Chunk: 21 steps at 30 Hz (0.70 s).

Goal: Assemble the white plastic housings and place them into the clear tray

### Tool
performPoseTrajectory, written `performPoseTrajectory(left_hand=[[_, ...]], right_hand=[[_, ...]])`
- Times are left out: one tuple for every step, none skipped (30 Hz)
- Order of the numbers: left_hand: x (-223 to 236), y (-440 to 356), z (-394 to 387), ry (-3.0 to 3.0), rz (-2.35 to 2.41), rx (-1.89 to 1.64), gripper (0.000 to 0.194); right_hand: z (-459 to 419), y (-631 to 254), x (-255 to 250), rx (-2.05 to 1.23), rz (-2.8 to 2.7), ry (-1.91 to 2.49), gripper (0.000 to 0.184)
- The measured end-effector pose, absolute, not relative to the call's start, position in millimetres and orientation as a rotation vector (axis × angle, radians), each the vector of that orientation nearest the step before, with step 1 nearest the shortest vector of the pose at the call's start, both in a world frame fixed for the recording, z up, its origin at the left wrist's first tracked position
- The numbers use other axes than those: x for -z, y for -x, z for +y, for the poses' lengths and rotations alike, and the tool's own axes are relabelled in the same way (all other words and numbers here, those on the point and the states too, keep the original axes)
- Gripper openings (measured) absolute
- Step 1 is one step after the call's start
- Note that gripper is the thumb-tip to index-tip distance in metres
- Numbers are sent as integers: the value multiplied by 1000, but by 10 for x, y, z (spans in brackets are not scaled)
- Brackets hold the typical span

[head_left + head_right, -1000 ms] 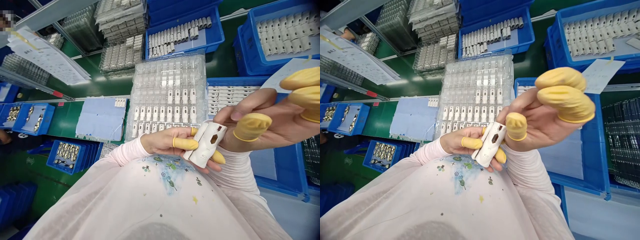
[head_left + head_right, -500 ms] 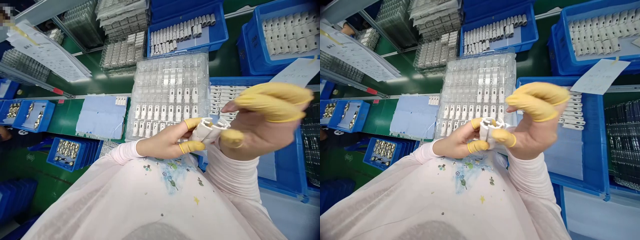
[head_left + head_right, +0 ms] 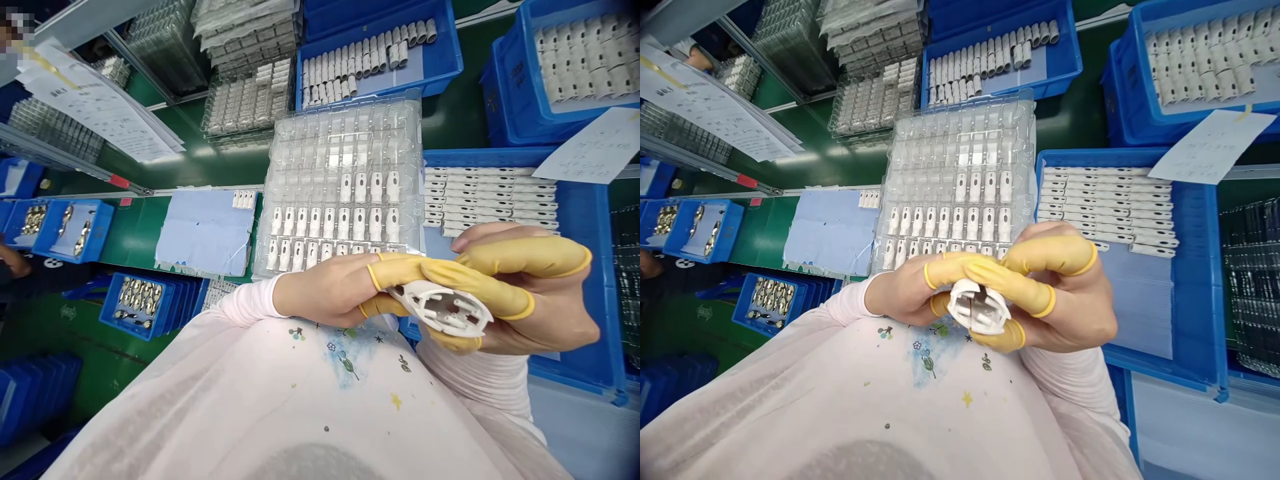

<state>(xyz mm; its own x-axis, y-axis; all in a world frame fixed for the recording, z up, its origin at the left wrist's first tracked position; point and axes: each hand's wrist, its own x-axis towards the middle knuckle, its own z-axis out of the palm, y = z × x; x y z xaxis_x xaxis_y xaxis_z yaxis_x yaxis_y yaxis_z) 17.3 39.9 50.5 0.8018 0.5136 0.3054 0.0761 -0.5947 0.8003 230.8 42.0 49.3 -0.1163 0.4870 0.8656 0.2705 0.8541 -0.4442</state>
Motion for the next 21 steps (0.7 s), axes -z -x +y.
performPoseTrajectory(left_hand=[[-511,-174,396,-2144,446,-622,51],[-515,-175,392,-2146,457,-587,53],[-517,-173,387,-2146,460,-568,55],[-515,-170,381,-2141,458,-568,54],[-509,-165,376,-2133,449,-584,52],[-498,-158,371,-2124,433,-612,51],[-485,-150,366,-2118,417,-643,49],[-470,-142,362,-2116,402,-672,49],[-456,-136,359,-2116,386,-701,51],[-445,-131,357,-2118,371,-727,51],[-438,-129,355,-2119,357,-745,51],[-437,-128,354,-2119,347,-752,50],[-441,-130,353,-2117,342,-748,49],[-450,-134,353,-2114,343,-729,47],[-462,-139,352,-2112,352,-699,45],[-474,-144,352,-2111,364,-671,44],[-485,-151,353,-2110,378,-648,43],[-493,-157,355,-2112,392,-632,43],[-497,-164,356,-2116,406,-622,42],[-497,-169,358,-2124,417,-616,41],[-493,-174,360,-2134,429,-612,41]], right_hand=[[423,-2302,-498,-171,-1716,535,27],[426,-2295,-503,-124,-1718,460,29],[428,-2287,-508,-85,-1715,393,29],[429,-2280,-513,-79,-1713,399,28],[428,-2274,-517,-85,-1709,417,26],[426,-2269,-519,-88,-1712,422,25],[423,-2266,-519,-89,-1714,422,23],[421,-2265,-517,-88,-1710,421,22],[418,-2265,-512,-87,-1701,422,21],[417,-2268,-504,-84,-1695,414,20],[416,-2273,-493,-83,-1696,406,19],[415,-2278,-482,-80,-1699,403,19],[414,-2283,-471,-80,-1697,409,20],[414,-2288,-460,-80,-1695,416,21],[414,-2291,-453,-79,-1696,420,22],[414,-2292,-448,-79,-1694,419,24],[413,-2291,-447,-79,-1694,415,26],[414,-2288,-448,-79,-1696,410,29],[415,-2284,-453,-79,-1697,413,33],[417,-2280,-460,-76,-1703,418,36],[420,-2276,-469,-69,-1704,427,39]])
